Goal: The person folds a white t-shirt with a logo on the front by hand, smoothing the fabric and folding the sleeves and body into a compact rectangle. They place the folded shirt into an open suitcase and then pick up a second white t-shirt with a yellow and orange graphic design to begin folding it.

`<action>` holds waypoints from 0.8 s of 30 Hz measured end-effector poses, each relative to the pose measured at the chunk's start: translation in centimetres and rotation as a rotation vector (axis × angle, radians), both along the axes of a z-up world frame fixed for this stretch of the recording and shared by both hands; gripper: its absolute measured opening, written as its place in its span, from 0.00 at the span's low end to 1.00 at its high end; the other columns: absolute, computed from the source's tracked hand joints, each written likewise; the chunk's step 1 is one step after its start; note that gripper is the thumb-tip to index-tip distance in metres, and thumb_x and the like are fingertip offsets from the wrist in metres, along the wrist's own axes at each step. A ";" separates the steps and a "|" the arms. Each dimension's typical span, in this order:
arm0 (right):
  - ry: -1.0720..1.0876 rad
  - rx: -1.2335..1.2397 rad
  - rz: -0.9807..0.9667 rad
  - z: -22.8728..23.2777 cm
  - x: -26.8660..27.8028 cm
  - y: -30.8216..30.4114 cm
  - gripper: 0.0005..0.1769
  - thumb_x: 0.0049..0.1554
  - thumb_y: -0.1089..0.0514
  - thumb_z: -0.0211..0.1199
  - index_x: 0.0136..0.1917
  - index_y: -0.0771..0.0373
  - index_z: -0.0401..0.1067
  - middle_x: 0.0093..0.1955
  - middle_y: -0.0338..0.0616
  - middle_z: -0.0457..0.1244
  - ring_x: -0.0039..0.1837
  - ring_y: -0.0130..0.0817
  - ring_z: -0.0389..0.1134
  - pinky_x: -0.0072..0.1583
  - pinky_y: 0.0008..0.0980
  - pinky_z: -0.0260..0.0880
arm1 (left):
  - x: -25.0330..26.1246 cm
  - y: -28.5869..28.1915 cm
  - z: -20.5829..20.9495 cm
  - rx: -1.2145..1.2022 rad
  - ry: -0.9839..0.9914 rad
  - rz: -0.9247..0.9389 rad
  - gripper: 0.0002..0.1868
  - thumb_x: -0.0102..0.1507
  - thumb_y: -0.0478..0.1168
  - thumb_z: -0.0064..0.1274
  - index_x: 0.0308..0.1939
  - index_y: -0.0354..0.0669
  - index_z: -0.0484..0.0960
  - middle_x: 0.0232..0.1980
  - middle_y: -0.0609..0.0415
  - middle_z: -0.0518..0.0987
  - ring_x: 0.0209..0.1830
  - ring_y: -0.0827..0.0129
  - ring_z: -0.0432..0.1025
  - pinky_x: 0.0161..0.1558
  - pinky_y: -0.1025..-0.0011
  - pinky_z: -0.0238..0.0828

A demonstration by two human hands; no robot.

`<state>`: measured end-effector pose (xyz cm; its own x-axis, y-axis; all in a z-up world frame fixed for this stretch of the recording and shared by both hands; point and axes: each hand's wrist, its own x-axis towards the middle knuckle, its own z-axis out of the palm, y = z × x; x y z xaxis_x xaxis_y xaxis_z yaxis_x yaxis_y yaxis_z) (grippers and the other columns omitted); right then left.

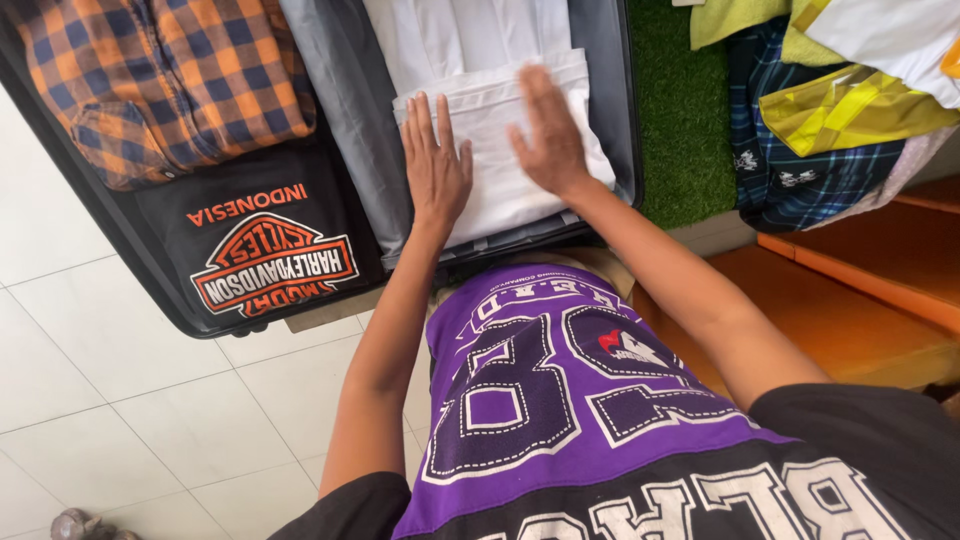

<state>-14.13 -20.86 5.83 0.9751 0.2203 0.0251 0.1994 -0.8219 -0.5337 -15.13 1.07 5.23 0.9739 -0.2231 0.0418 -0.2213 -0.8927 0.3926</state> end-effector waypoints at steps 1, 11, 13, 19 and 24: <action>0.063 -0.025 0.081 0.1 -0.4 1.0 0.43 0.68 0.50 0.57 0.86 0.65 0.41 0.88 0.54 0.39 0.89 0.45 0.37 0.85 0.48 0.40 | -0.9 -0.3 -0.6 -0.034 0.041 -0.002 0.42 0.72 0.46 0.53 0.83 0.40 0.47 0.84 0.37 0.44 0.86 0.46 0.39 0.83 0.50 0.38; 0.248 -0.285 0.019 -5.1 0.2 -4.2 0.47 0.70 0.33 0.43 0.85 0.64 0.29 0.89 0.52 0.28 0.88 0.43 0.28 0.84 0.46 0.27 | -2.3 0.5 -4.2 -0.081 0.145 0.123 0.45 0.73 0.57 0.44 0.82 0.39 0.39 0.85 0.38 0.41 0.86 0.49 0.36 0.83 0.55 0.36; 0.246 -0.230 -0.082 -6.0 0.5 -4.8 0.49 0.70 0.31 0.42 0.85 0.65 0.28 0.89 0.53 0.27 0.89 0.43 0.27 0.85 0.46 0.27 | -2.2 0.5 -4.3 -0.072 0.126 0.105 0.45 0.74 0.59 0.43 0.82 0.38 0.39 0.84 0.38 0.41 0.86 0.49 0.36 0.83 0.55 0.35; 0.147 -0.225 0.096 -5.1 -1.3 -1.2 0.47 0.70 0.34 0.45 0.86 0.62 0.29 0.89 0.53 0.28 0.89 0.43 0.26 0.85 0.48 0.27 | -2.4 0.5 -4.7 -0.075 0.134 0.109 0.44 0.74 0.58 0.41 0.83 0.37 0.39 0.85 0.38 0.41 0.86 0.49 0.36 0.83 0.55 0.36; 0.304 -0.334 0.259 -2.1 -2.3 -0.5 0.47 0.67 0.37 0.49 0.85 0.59 0.31 0.88 0.51 0.29 0.88 0.41 0.25 0.83 0.48 0.27 | -2.5 0.8 -5.0 -0.052 0.144 0.103 0.45 0.73 0.59 0.42 0.82 0.36 0.40 0.84 0.38 0.41 0.86 0.48 0.36 0.82 0.54 0.36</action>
